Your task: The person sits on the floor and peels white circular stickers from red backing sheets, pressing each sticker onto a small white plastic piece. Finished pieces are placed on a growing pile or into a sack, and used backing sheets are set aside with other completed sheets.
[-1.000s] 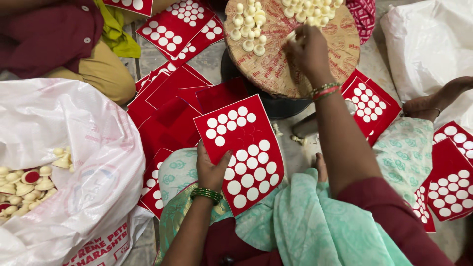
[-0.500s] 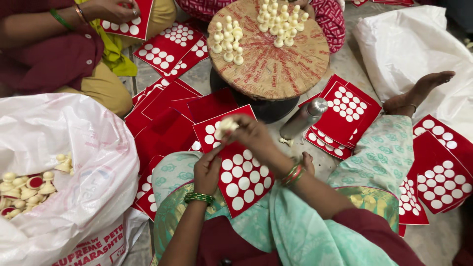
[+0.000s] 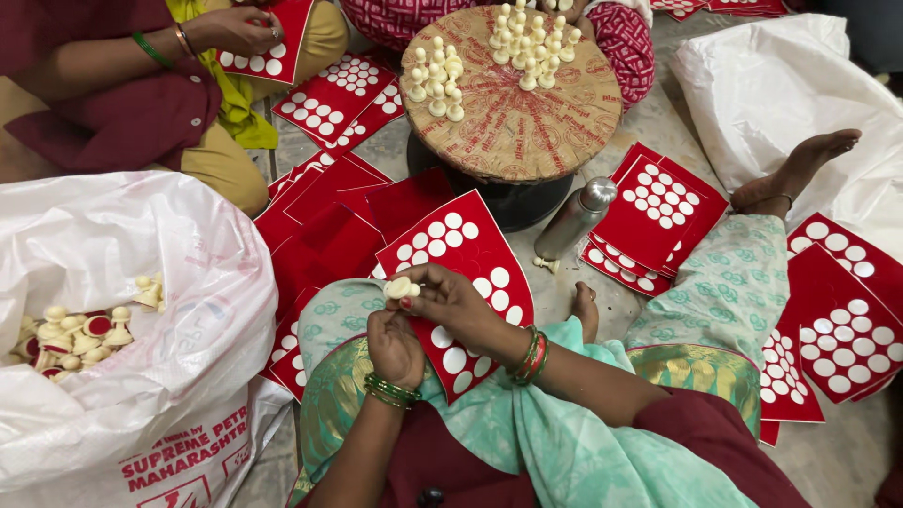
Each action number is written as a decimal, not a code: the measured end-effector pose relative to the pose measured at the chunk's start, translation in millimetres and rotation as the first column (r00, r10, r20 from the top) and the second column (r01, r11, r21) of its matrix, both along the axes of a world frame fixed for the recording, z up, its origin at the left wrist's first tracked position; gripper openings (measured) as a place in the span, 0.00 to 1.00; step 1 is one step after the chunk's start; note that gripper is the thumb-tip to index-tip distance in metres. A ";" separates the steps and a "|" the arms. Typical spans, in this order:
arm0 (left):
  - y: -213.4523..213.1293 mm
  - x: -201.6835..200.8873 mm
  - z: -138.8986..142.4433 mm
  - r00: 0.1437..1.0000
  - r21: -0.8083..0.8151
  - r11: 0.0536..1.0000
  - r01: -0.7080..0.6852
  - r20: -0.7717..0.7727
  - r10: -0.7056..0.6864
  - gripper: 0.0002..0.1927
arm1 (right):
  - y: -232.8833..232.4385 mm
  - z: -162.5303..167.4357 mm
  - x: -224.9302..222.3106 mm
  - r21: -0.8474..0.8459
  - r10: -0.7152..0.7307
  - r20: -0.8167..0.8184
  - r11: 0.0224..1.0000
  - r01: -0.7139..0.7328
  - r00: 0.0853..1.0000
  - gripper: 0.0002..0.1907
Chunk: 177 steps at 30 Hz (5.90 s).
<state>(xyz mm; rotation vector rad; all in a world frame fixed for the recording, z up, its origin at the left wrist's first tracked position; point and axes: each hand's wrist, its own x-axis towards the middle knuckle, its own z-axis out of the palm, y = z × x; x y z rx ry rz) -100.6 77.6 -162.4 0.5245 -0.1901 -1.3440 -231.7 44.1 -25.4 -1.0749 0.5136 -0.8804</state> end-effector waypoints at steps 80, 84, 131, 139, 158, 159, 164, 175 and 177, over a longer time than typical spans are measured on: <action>27.3 16.4 177.3 0.316 0.066 0.998 -0.017 0.947 -0.057 0.07 | -5.2 35.4 -86.0 -0.350 -0.473 -0.250 0.858 0.377 0.845 0.18; 29.1 17.8 175.7 0.352 0.084 0.996 -0.016 0.933 -0.073 0.06 | 0.0 47.3 -79.8 -0.437 -0.524 -0.230 0.809 0.394 0.820 0.21; 39.5 -4.3 152.9 0.316 0.008 0.985 0.172 0.947 -0.062 0.11 | 47.2 78.8 -71.0 -0.990 -0.828 0.056 0.025 0.136 0.558 0.10; 40.2 -3.0 147.1 0.300 -0.064 0.973 0.222 0.954 -0.006 0.11 | 51.5 77.1 -55.6 -0.967 -0.800 0.204 -0.253 -0.009 0.564 0.12; 41.8 -7.4 159.0 0.224 -0.052 0.975 0.217 0.975 0.002 0.11 | 57.6 75.0 -59.4 -0.988 -0.818 0.154 -0.141 0.066 0.554 0.12; 41.7 -7.9 159.1 0.202 -0.044 0.977 0.208 0.979 0.001 0.11 | 58.5 75.0 -59.6 -0.987 -0.818 0.154 -0.146 0.060 0.555 0.12; 43.4 -10.5 158.5 0.220 -0.055 0.976 0.209 0.976 0.008 0.10 | 59.3 75.1 -57.4 -0.986 -0.822 0.158 -0.165 0.038 0.548 0.13; 41.6 -8.6 157.8 0.254 -0.088 0.969 0.231 0.967 0.027 0.10 | 57.8 78.7 -56.6 -0.995 -0.799 0.097 -0.092 0.039 0.594 0.13; 41.4 -8.5 157.0 0.256 -0.083 0.969 0.234 0.966 0.021 0.10 | 58.0 79.7 -57.2 -0.997 -0.797 0.080 -0.077 0.031 0.599 0.13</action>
